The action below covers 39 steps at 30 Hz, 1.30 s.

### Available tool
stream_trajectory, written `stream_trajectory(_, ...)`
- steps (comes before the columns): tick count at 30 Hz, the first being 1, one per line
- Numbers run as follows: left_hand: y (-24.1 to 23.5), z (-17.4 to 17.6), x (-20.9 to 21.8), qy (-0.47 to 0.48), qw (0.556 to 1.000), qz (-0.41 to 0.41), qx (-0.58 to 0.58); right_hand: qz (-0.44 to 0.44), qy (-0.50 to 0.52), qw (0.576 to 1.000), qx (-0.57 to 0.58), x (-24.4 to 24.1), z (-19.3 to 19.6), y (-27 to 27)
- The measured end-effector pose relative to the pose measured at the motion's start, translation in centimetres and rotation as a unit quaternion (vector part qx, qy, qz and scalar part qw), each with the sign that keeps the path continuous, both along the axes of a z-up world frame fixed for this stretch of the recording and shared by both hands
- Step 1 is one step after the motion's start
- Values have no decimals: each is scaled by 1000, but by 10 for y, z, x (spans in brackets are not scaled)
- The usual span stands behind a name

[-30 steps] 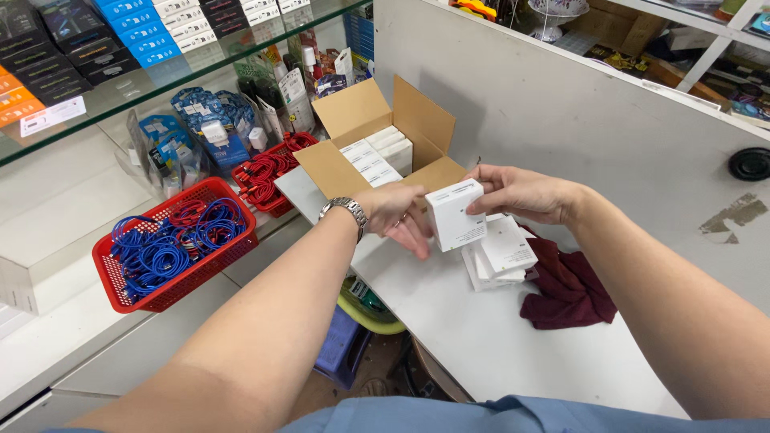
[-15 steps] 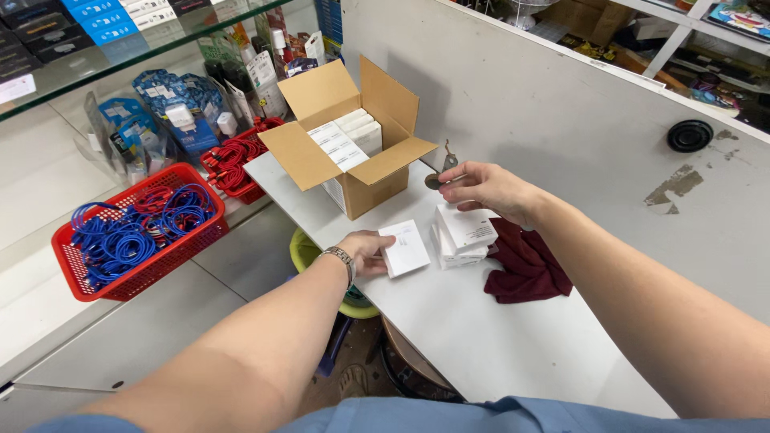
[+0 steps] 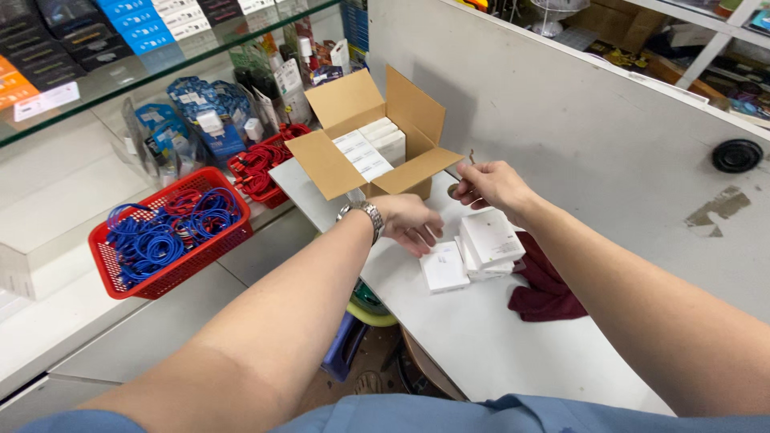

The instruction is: The person unpacks small white boxes from a cardboard carton, wipes each with a maroon cloth, and places them into a second cardboard box. The person repeats this process for multiple units, stacking them neatly inside the second box.

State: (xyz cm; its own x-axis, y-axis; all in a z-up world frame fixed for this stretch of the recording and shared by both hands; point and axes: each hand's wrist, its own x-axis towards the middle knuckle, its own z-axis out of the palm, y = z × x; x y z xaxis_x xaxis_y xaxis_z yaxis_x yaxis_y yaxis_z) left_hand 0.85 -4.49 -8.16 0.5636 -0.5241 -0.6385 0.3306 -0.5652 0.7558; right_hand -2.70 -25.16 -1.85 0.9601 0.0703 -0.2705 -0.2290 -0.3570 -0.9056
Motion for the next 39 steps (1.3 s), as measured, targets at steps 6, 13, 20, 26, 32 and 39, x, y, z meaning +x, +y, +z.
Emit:
stream_trajectory(6, 49, 98, 28, -3, 987, 115, -114, -21, -194, 957, -215, 31, 36, 46)
stream_trajectory(13, 100, 105, 70, 15, 918, 159, -362, 7, -367, 865, -343, 73, 62, 88)
stream_trajectory(20, 120, 49, 113, -272, 910, 289, -115, 295, 9, 891, -344, 116, 69, 94)
stream_trajectory(26, 94, 13, 140, -467, 856, 126, 182, 216, -57, 862, -455, 159, 31, 108)
stream_trajectory(32, 88, 12, 164, -481, 847, 100, 204, 228, -220, 810, -495, 197, -22, 131)
stream_trajectory(39, 79, 27, 156, -465, 848, 88, 240, 242, -225, 803, -496, 193, -13, 139)
